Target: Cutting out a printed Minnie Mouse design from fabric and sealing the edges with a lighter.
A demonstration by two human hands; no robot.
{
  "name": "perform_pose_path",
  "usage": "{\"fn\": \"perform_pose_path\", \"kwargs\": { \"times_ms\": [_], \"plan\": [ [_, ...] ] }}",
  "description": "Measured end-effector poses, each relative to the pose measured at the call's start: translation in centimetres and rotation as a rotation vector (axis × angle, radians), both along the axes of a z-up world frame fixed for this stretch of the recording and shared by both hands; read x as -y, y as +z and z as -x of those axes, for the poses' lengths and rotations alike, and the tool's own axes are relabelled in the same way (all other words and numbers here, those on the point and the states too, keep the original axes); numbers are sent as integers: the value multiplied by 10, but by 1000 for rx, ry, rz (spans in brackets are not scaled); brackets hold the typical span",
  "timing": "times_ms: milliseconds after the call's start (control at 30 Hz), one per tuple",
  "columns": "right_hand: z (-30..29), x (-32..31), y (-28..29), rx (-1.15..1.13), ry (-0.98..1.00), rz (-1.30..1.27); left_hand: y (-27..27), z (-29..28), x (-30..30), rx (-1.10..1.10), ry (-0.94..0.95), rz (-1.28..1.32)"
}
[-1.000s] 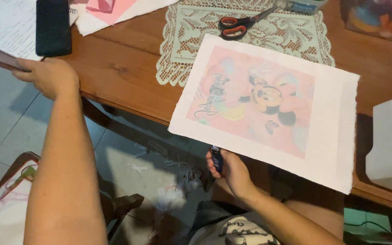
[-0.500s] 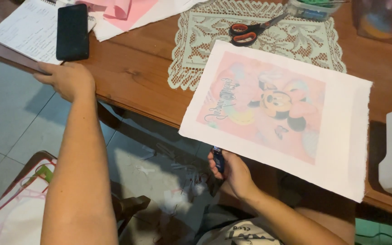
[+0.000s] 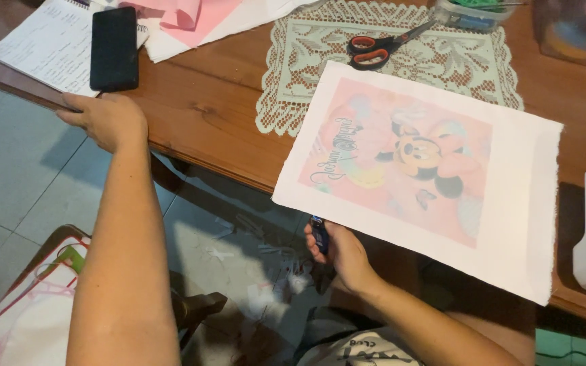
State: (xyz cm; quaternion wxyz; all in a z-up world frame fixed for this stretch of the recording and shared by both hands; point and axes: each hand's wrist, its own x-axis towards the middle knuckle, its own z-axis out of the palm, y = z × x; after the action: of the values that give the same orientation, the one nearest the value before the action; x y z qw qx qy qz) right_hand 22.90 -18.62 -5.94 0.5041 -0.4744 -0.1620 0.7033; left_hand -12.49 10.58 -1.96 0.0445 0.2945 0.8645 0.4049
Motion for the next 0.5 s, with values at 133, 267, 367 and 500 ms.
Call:
{"fn": "perform_pose_path", "kwargs": {
  "times_ms": [133,267,367,500],
  "plan": [
    [1,-2,4,41,85,-36,0,1,0,-3,-9,-20],
    [2,-5,-2,82,135,-87,-4,3,-4,1,-3,-12],
    [4,-6,-5,63,118,-100,-1,1,0,-5,-13,-11],
    [9,-9,-2,62,94,-69,3,-3,3,-3,-9,11]
  ]
}}
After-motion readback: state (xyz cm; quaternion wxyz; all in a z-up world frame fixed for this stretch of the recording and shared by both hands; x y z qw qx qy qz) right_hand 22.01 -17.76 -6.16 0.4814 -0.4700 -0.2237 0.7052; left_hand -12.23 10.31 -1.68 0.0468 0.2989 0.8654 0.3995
